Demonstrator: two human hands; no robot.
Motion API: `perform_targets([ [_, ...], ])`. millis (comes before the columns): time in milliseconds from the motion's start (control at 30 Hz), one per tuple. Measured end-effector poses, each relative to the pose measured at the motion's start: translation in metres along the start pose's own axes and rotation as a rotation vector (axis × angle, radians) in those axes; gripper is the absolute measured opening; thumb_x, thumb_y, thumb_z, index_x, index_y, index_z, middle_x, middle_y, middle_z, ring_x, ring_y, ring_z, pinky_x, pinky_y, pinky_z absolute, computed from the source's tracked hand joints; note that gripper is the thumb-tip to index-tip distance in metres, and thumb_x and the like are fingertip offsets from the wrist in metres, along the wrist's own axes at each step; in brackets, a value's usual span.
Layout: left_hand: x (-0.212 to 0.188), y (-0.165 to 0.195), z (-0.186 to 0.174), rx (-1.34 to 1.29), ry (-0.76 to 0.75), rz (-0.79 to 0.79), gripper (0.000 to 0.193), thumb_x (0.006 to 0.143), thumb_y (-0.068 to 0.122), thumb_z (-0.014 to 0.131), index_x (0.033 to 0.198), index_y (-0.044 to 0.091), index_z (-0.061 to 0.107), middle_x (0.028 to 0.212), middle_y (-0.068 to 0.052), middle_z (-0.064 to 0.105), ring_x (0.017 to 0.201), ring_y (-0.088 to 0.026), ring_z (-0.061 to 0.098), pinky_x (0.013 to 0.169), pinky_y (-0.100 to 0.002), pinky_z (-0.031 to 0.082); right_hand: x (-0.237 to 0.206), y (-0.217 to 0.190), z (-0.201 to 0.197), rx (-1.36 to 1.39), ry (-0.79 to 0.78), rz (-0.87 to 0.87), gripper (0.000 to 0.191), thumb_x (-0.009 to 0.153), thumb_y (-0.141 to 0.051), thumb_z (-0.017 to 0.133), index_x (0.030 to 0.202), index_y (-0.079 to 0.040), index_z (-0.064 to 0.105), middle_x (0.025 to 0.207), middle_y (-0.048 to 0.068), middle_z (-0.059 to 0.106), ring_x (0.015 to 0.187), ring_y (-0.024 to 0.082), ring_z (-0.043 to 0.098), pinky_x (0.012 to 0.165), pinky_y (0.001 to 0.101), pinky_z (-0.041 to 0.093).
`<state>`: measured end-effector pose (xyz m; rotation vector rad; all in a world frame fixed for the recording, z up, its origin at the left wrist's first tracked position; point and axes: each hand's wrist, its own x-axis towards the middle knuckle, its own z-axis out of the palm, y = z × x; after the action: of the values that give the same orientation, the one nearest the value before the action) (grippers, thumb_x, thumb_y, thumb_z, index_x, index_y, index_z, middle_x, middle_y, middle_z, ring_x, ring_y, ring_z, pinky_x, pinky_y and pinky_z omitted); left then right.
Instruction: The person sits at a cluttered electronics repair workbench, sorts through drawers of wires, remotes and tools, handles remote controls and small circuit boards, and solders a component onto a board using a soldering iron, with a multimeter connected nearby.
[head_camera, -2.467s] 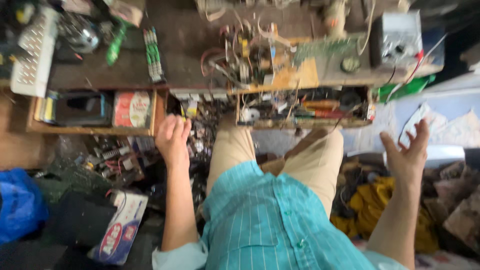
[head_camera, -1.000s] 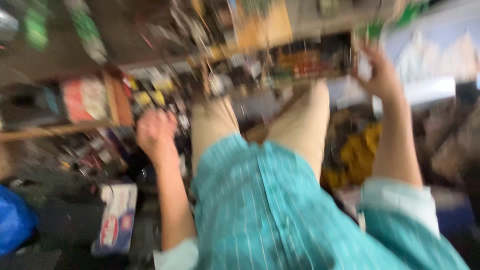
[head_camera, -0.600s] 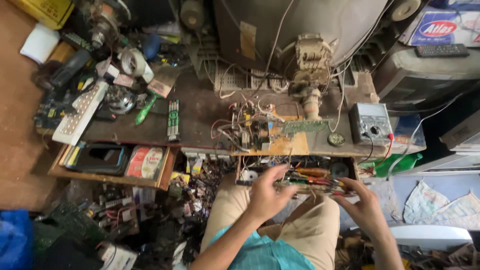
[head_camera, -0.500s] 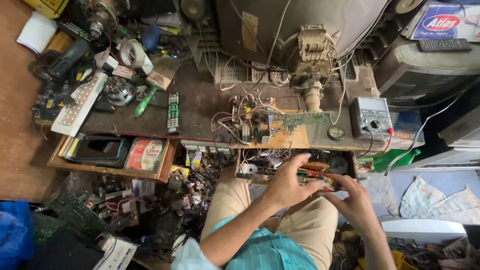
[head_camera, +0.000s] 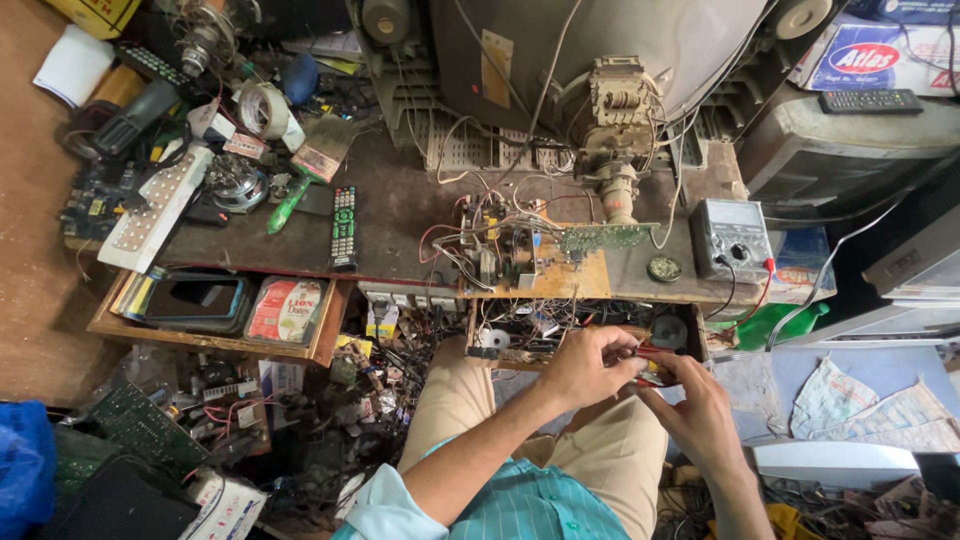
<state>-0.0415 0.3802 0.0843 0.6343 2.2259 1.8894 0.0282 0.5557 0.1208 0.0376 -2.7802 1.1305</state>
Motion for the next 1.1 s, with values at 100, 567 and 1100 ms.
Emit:
perform_targets([
  [100,0.002,0.003,-0.001,0.023,0.001,-0.022,0.028,0.087,0.020,0.073,0.107,0.001,0.075,0.091,-0.011,0.078,0.078,-0.015,0.075,0.073,-0.030,0.060,-0.001,0.009,0.001,0.034,0.009,-0.076,0.051,0.073,-0.018,0.084,0.120,-0.007,0.069,0.099,0.008,0.073,0.087,0.017,0.070,0.062,0.0306,0.056],
  [567,0.000,0.001,-0.001,0.115,-0.029,0.236,0.027,0.091,0.017,0.068,0.112,0.001,0.076,0.114,-0.018,0.076,0.103,-0.027,0.076,0.093,-0.034,0.060,0.002,0.048,0.016,0.249,0.075,-0.079,0.019,0.085,-0.008,0.078,0.102,0.000,0.075,0.090,0.006,0.075,0.085,0.012,0.067,0.078,0.0279,0.054],
  [1100,0.009,-0.005,0.017,-0.049,0.074,0.176,0.026,0.089,0.013,0.072,0.110,-0.002,0.075,0.110,-0.019,0.077,0.100,-0.022,0.077,0.088,-0.032,0.062,0.013,0.048,0.010,0.161,0.077,-0.083,0.015,0.095,-0.010,0.068,0.106,-0.001,0.074,0.093,0.008,0.075,0.085,0.014,0.071,0.075,0.0296,0.056],
])
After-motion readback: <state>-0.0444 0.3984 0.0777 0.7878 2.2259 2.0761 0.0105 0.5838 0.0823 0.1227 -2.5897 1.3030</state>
